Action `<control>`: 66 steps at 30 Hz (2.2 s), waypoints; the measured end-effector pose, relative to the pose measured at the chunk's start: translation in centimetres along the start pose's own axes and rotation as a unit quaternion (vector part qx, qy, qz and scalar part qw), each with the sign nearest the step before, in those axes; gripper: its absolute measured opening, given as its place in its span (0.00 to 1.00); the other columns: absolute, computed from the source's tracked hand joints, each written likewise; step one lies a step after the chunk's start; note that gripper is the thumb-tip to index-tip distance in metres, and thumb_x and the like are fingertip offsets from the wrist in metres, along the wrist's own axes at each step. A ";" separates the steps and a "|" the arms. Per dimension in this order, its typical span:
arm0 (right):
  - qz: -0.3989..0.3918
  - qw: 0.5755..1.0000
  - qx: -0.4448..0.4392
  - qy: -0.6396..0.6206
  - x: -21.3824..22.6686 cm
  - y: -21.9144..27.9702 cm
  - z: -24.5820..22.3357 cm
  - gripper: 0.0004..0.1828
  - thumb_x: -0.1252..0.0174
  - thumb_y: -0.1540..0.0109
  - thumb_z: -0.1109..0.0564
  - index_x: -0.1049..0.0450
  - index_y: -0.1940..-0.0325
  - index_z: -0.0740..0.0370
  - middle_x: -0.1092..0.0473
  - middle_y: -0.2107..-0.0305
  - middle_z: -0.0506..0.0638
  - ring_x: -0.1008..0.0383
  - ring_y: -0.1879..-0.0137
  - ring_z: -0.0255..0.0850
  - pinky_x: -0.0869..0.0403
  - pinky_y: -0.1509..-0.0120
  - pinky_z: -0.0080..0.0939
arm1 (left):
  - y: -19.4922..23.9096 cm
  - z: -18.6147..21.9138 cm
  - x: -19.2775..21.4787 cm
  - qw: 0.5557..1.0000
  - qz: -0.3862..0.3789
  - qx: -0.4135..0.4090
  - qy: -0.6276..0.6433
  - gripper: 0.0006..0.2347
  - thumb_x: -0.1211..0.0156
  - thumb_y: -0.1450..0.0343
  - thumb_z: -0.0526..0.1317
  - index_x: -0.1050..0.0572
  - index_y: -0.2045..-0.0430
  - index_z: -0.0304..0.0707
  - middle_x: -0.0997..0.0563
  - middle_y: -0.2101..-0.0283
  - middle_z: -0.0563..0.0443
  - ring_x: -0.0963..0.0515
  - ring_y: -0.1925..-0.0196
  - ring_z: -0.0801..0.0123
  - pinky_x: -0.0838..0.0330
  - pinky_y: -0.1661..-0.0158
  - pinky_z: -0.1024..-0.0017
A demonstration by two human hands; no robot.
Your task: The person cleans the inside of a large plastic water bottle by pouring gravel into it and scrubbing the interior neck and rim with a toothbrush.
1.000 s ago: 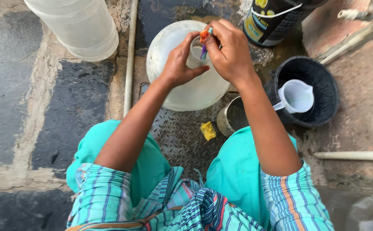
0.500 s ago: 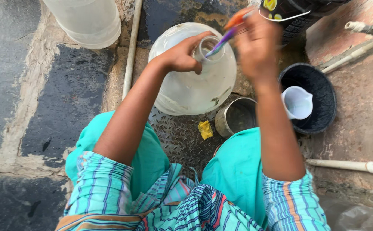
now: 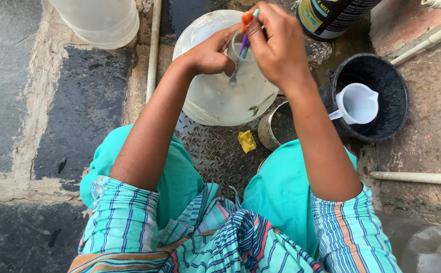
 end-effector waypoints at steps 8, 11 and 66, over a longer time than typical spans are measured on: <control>0.034 0.998 -0.013 -0.056 7.8 1.0 -3.8 0.15 0.55 0.21 0.57 0.24 0.51 0.66 0.27 0.64 0.50 0.28 0.62 0.34 0.34 0.58 0.35 | 0.0 0.5 0.2 0.995 -0.024 -0.067 -0.065 0.36 0.40 0.50 0.30 0.30 0.39 0.39 0.21 0.43 0.48 0.25 0.38 0.64 0.31 0.35 0.67; 0.046 0.998 -0.051 0.007 7.6 1.3 -3.8 0.12 0.50 0.23 0.57 0.23 0.55 0.65 0.28 0.69 0.52 0.29 0.67 0.38 0.35 0.63 0.39 | 0.0 0.5 0.2 0.995 -0.025 -0.066 -0.074 0.37 0.40 0.50 0.31 0.30 0.40 0.39 0.21 0.43 0.47 0.25 0.38 0.63 0.32 0.35 0.67; -0.070 0.996 0.010 -0.057 2.4 -0.3 -0.4 0.06 0.52 0.28 0.65 0.29 0.53 0.70 0.23 0.60 0.54 0.19 0.53 0.42 0.23 0.48 0.42 | 0.5 1.0 0.1 0.998 -0.034 0.035 0.030 0.37 0.43 0.49 0.32 0.32 0.38 0.43 0.21 0.50 0.57 0.24 0.48 0.73 0.26 0.46 0.72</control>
Point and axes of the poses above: each hand's wrist, its own y-axis away from the middle knuckle, its own x-axis out of the back of the hand, z = x × y, the point moved 2 cm from there along -y, towards the middle knuckle
